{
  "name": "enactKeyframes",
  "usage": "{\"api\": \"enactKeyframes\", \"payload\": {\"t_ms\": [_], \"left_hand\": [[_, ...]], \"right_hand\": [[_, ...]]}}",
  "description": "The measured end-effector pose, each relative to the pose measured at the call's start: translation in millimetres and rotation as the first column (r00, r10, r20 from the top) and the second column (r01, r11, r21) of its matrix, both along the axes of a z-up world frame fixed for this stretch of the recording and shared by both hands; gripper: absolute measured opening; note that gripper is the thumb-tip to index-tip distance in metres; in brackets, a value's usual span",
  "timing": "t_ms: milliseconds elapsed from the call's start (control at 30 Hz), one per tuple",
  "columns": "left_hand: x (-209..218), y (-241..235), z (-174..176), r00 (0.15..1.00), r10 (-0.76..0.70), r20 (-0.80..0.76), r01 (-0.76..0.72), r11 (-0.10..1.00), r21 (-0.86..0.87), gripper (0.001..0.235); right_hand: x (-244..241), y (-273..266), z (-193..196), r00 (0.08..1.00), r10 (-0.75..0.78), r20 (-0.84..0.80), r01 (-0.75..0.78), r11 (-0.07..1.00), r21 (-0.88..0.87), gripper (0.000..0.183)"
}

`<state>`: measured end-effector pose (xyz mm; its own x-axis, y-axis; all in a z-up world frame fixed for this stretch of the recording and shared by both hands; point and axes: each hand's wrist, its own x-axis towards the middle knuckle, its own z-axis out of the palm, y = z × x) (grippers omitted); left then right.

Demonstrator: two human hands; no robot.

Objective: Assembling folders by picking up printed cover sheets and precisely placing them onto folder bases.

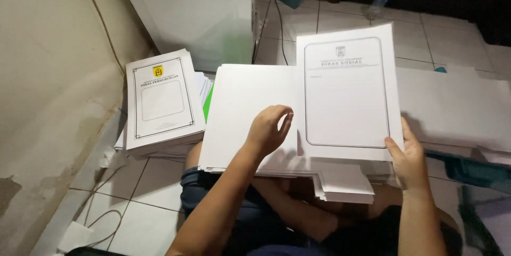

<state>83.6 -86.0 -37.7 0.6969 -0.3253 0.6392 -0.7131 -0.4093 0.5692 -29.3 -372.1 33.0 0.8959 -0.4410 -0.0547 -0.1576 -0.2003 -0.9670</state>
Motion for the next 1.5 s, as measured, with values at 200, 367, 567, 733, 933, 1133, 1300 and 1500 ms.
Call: {"api": "enactKeyframes", "payload": {"t_ms": [200,367,567,733,933,1133,1300,1500], "left_hand": [[18.2,-22.8,-45.6,0.994,0.104,-0.038,-0.074,0.879,0.470,0.044],[14.7,-18.0,-28.9,0.980,0.073,-0.185,0.023,0.882,0.470,0.060],[14.1,-15.8,-17.5,0.955,0.055,-0.292,0.098,0.869,0.486,0.087],[16.2,-17.9,-16.8,0.938,0.058,-0.342,0.124,0.865,0.487,0.095],[23.7,-14.8,-29.8,0.930,-0.029,-0.366,0.222,0.839,0.497,0.098],[23.9,-14.6,-27.8,0.932,-0.052,-0.358,0.226,0.857,0.464,0.096],[27.4,-16.3,-36.7,0.953,-0.047,-0.299,0.202,0.834,0.514,0.096],[33.8,-17.9,-49.6,0.961,-0.042,-0.272,0.185,0.830,0.526,0.101]], "right_hand": [[7.3,-69.4,-104.6,0.985,0.022,-0.169,-0.084,0.924,-0.374,0.067],[4.2,-78.8,-108.0,0.977,0.043,-0.207,-0.114,0.931,-0.346,0.067],[-6.4,-54.9,-81.8,0.981,0.075,-0.177,-0.128,0.941,-0.314,0.069],[-7.6,-51.6,-77.7,0.983,0.097,-0.156,-0.147,0.924,-0.353,0.073],[-5.9,-40.6,-55.8,0.949,0.038,-0.314,-0.118,0.964,-0.239,0.068],[-6.2,-38.8,-57.5,0.944,-0.007,-0.331,-0.087,0.959,-0.270,0.066],[-0.7,-51.7,-81.3,0.941,-0.021,-0.337,-0.148,0.872,-0.466,0.064],[7.7,-36.7,-41.9,0.909,-0.052,-0.413,-0.166,0.864,-0.475,0.055]]}}
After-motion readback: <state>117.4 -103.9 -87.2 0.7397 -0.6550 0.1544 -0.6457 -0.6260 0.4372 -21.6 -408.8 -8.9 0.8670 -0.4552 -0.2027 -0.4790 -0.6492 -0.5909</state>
